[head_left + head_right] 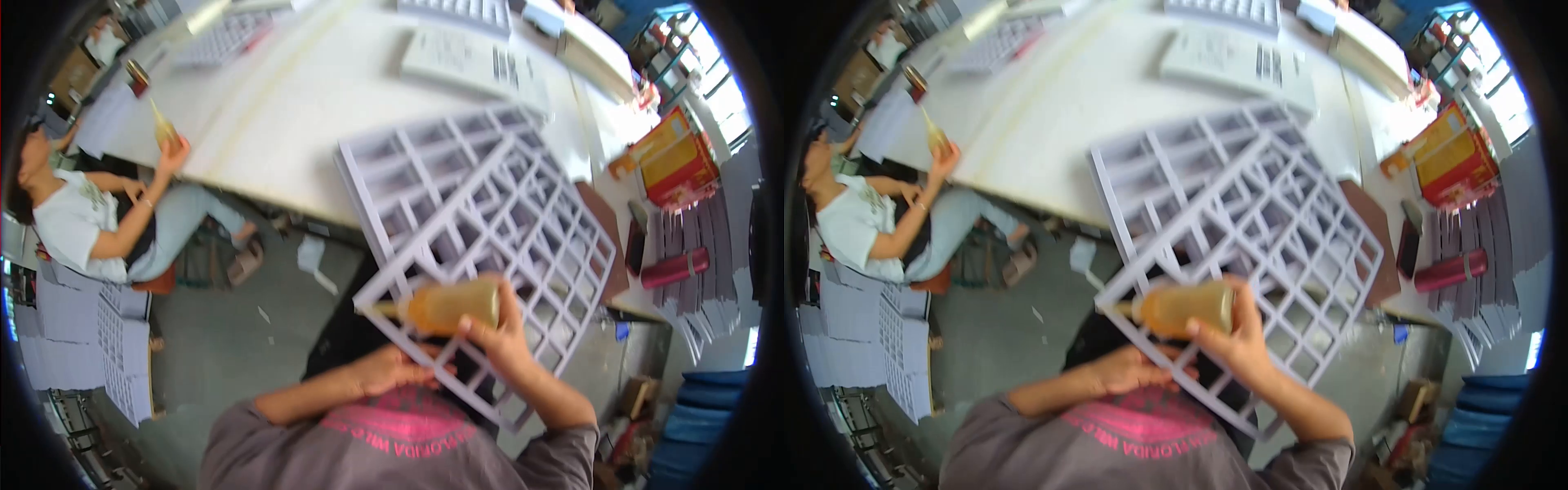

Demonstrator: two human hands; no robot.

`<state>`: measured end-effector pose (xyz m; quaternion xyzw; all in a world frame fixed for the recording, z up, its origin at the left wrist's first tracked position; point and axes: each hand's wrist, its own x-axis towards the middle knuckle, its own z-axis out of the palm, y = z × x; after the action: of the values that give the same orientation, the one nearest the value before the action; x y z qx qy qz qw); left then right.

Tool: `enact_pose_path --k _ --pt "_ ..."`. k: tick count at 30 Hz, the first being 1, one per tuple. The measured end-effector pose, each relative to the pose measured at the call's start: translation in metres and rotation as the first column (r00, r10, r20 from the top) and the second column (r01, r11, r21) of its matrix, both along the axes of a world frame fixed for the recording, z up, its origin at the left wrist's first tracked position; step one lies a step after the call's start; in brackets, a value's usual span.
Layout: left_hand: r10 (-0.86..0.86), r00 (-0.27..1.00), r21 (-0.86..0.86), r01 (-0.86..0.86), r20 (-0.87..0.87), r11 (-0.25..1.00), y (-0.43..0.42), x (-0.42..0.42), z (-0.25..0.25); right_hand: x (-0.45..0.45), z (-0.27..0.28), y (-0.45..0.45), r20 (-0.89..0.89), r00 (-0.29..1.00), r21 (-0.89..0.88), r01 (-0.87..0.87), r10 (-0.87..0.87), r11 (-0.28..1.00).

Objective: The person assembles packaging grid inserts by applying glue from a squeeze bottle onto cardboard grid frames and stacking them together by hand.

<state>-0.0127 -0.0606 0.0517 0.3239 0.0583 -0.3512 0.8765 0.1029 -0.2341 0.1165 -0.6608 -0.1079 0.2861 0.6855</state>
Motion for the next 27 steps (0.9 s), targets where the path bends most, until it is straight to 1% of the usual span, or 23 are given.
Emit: enact_pose_path --k 1,2,3,4,5,6,8,9,10,12,13,14,16,19,22,24,26,27 --pt "-0.012 1.000 0.019 0.012 0.027 1.000 -0.001 -0.001 -0.002 -0.002 0.002 0.003 -0.074 0.997 0.051 -0.013 0.017 0.999" --pt "-0.012 0.999 -0.032 0.013 0.037 0.999 -0.003 -0.001 -0.007 -0.003 0.005 0.007 -0.150 0.988 0.098 -0.030 0.045 0.995" --pt "0.011 0.999 -0.077 -0.008 0.044 0.997 -0.004 0.000 -0.005 0.000 0.011 0.008 -0.307 0.948 0.187 -0.022 0.080 0.982" --pt "0.035 0.999 -0.103 -0.032 0.024 0.994 -0.002 0.003 0.003 0.003 0.014 0.007 -0.463 0.876 0.264 -0.005 0.131 0.965" --pt "0.049 0.998 -0.100 -0.044 0.041 0.994 0.001 0.005 0.001 0.007 0.013 0.004 -0.493 0.849 0.333 -0.018 0.190 0.943" --pt "0.058 0.998 -0.112 -0.053 0.039 0.992 0.002 0.006 -0.001 0.009 0.016 0.003 -0.504 0.839 0.362 -0.012 0.206 0.932" --pt "0.074 0.991 -0.090 -0.064 0.108 0.994 0.013 0.011 0.007 0.013 0.023 0.004 -0.527 0.814 0.419 0.001 0.242 0.908" --pt "0.081 0.987 -0.077 -0.071 0.140 0.994 0.019 0.013 0.012 0.020 0.028 -0.012 -0.493 0.850 0.466 0.078 0.185 0.881" --pt "0.126 0.983 -0.088 -0.115 0.135 0.989 0.027 0.016 0.020 0.027 0.036 -0.016 -0.431 0.886 0.516 0.088 0.170 0.852" --pt "0.226 0.958 -0.088 -0.213 0.175 0.973 0.043 0.021 0.020 0.040 0.035 -0.033 -0.293 0.955 0.597 0.150 0.040 0.788" --pt "0.310 0.936 -0.104 -0.296 0.167 0.949 0.048 0.023 0.013 0.045 0.038 -0.041 -0.264 0.964 0.602 0.194 -0.036 0.775" --pt "0.376 0.920 -0.109 -0.364 0.114 0.925 0.052 0.024 0.010 0.047 0.045 -0.046 -0.218 0.973 0.648 0.206 -0.081 0.733" --pt "0.412 0.911 0.006 -0.412 0.004 0.911 0.056 0.026 0.010 0.055 0.046 -0.065 -0.262 0.949 0.627 0.306 -0.176 0.717" --pt "0.458 0.887 0.048 -0.456 -0.057 0.889 0.049 0.019 0.001 0.068 0.032 -0.091 -0.137 0.934 0.484 0.354 -0.330 0.800" --pt "0.451 0.893 0.073 -0.449 -0.008 0.890 0.042 0.013 0.004 0.074 0.027 -0.102 0.070 0.929 0.404 0.307 -0.364 0.861" --pt "0.451 0.893 0.091 -0.448 -0.014 0.889 0.040 0.010 0.000 0.077 0.024 -0.104 0.094 0.900 0.384 0.362 -0.426 0.849" --pt "0.413 0.911 0.172 -0.406 -0.006 0.898 0.039 0.009 -0.003 0.086 0.017 -0.114 0.081 0.887 0.365 0.397 -0.454 0.842" --pt "0.395 0.919 0.205 -0.383 -0.020 0.901 0.038 0.009 0.000 0.089 0.016 -0.114 0.077 0.862 0.365 0.443 -0.501 0.819"
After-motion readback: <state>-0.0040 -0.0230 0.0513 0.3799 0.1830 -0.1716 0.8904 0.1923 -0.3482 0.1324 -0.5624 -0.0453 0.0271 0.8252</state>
